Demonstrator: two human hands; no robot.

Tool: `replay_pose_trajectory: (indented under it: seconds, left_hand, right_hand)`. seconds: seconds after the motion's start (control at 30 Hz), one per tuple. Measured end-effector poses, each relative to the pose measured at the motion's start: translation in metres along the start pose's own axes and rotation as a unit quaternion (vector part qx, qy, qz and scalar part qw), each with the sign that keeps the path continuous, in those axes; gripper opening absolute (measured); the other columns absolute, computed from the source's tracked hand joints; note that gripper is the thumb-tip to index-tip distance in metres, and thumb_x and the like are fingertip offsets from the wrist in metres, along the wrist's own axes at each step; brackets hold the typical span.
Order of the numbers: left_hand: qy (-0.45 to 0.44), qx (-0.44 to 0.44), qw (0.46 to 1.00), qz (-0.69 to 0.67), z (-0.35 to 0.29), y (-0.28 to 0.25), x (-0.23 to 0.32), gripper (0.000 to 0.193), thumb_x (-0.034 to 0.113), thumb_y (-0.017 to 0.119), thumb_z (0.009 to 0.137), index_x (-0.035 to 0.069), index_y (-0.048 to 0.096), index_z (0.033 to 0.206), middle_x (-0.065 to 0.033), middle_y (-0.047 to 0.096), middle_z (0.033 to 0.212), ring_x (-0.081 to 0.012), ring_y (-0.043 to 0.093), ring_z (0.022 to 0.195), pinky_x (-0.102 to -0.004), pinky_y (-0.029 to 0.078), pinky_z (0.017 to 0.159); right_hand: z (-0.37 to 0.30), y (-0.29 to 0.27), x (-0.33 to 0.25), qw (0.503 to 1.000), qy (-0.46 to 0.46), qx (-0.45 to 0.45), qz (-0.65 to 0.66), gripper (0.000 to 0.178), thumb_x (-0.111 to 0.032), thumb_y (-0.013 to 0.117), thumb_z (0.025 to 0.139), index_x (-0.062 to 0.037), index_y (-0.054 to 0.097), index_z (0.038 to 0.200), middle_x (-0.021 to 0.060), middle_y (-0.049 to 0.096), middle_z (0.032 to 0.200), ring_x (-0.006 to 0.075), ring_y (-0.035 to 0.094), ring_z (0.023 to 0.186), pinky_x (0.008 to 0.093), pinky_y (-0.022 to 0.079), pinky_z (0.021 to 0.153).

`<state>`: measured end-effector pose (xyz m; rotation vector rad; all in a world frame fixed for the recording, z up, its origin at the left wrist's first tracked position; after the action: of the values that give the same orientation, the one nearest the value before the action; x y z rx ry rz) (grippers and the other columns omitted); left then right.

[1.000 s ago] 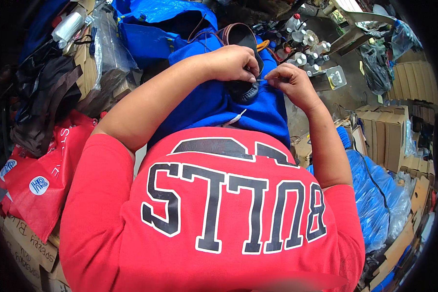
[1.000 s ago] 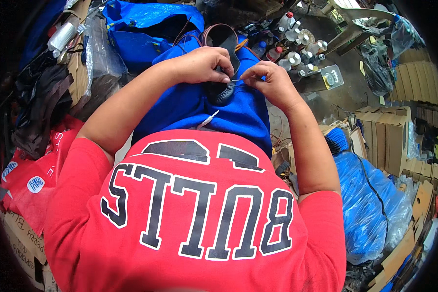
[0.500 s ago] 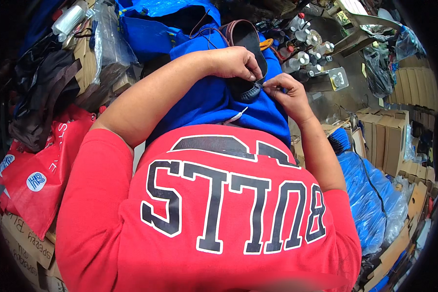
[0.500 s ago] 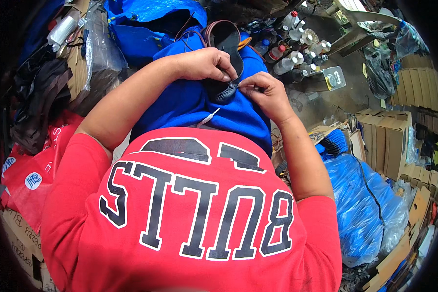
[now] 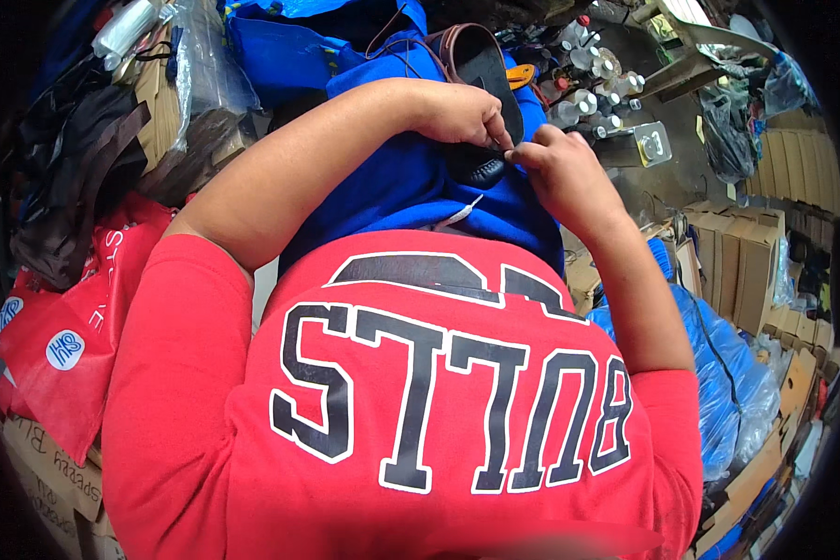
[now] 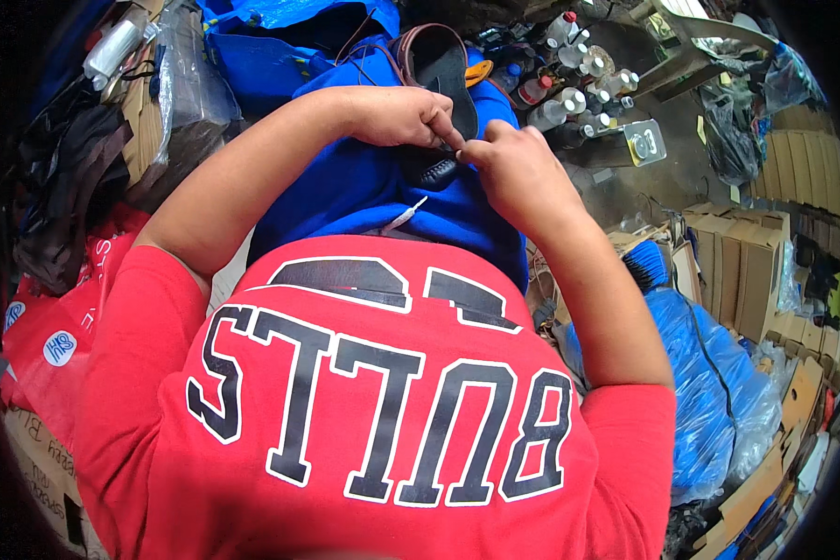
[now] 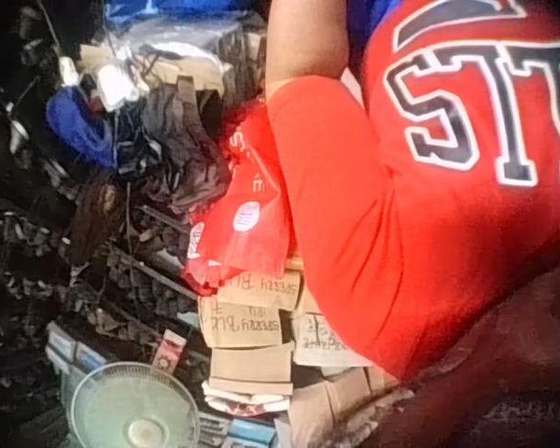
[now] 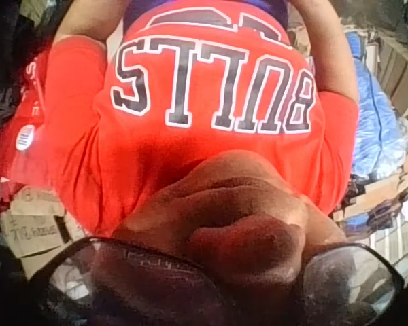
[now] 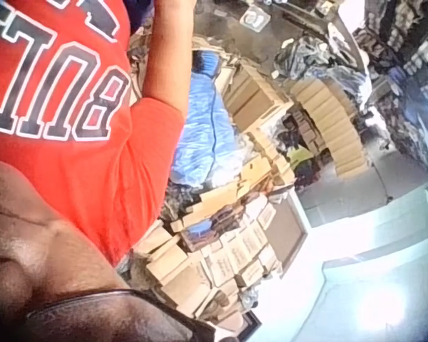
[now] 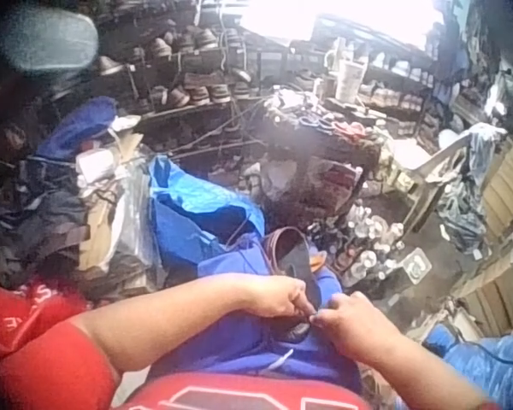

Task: Hand-stitching a black leather shoe component using a needle and thread.

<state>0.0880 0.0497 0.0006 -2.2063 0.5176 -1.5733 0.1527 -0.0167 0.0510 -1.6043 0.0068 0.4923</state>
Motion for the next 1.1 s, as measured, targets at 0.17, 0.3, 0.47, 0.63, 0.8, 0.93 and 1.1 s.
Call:
replay_pose_trajectory:
  seconds: [0.17,0.3,0.47,0.63,0.8,0.93,1.1]
  left_hand:
    - [0.096,0.084,0.989,0.081,-0.003,-0.006,0.002,0.027,0.005,0.067,0.074,0.008,0.069,0.1,-0.0081,0.056,0.089,-0.0249,0.057,0.088,-0.0326,0.046,0.081]
    - [0.11,0.137,0.981,0.077,0.0,-0.012,-0.001,0.021,0.005,0.072,0.068,0.009,0.071,0.089,-0.008,0.058,0.09,-0.0269,0.06,0.087,-0.0342,0.049,0.079]
    - [0.108,0.187,0.973,0.086,-0.008,-0.013,0.001,0.02,0.006,0.073,0.067,0.01,0.071,0.087,-0.0076,0.058,0.095,-0.026,0.06,0.088,-0.0347,0.049,0.079]
    - [0.015,0.363,0.918,0.159,-0.052,-0.016,0.025,0.031,0.008,0.072,0.07,0.008,0.059,0.098,-0.0106,0.057,0.099,-0.0326,0.061,0.085,-0.0388,0.051,0.074]
    - [-0.012,0.286,0.942,0.176,-0.058,0.006,0.014,0.029,0.009,0.068,0.074,0.008,0.058,0.101,-0.0107,0.058,0.1,-0.0329,0.061,0.086,-0.0396,0.05,0.074]
    - [-0.006,0.225,0.948,0.225,-0.062,0.003,0.018,0.019,0.011,0.065,0.074,0.008,0.062,0.093,-0.0106,0.061,0.096,-0.0322,0.062,0.087,-0.0404,0.051,0.075]
    - [0.046,0.295,0.935,0.189,-0.053,0.003,0.032,0.016,0.01,0.065,0.074,0.006,0.061,0.09,-0.0106,0.061,0.092,-0.0315,0.061,0.085,-0.0399,0.05,0.074]
  right_hand:
    - [0.022,0.0,-0.017,0.989,-0.013,-0.094,-0.115,0.018,-0.005,0.058,0.078,-0.013,0.07,0.089,0.0124,0.06,0.086,0.0311,0.06,0.082,0.0401,0.048,0.075]
    - [0.017,0.012,0.01,0.995,0.062,-0.065,0.037,0.012,-0.009,0.064,0.077,-0.0103,0.071,0.086,0.0135,0.062,0.083,0.0316,0.061,0.082,0.0398,0.049,0.075]
    - [0.018,0.03,0.024,0.967,0.157,-0.067,0.188,0.015,-0.016,0.069,0.077,-0.0068,0.071,0.088,0.0121,0.068,0.082,0.0243,0.065,0.072,0.0331,0.051,0.069]
    - [-0.005,0.038,0.061,0.808,0.241,-0.07,0.534,0.032,-0.028,0.064,0.087,0.0004,0.068,0.101,0.0049,0.066,0.089,0.0112,0.06,0.079,0.0238,0.046,0.072]
    - [-0.012,0.025,0.033,0.952,0.076,-0.03,0.295,0.024,-0.02,0.076,0.073,-0.008,0.064,0.091,0.0016,0.05,0.082,0.0149,0.05,0.077,0.0262,0.04,0.075]
    - [-0.02,0.022,0.067,0.935,0.119,0.196,0.272,0.019,-0.017,0.073,0.075,-0.0024,0.06,0.076,0.0056,0.053,0.077,0.0163,0.053,0.074,0.029,0.043,0.068]
    - [-0.026,0.053,0.095,0.407,0.196,0.329,0.829,0.034,-0.033,0.047,0.097,-0.0043,0.063,0.088,0.0107,0.066,0.096,0.0241,0.062,0.09,0.0414,0.046,0.088]
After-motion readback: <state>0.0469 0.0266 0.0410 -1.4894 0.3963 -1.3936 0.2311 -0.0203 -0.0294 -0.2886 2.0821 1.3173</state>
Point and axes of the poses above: each hand's wrist, its own z-axis towards the middle knuckle, its own y-axis out of the palm, x = y × z, the point moved 8 cm from there along z, towards the middle knuckle
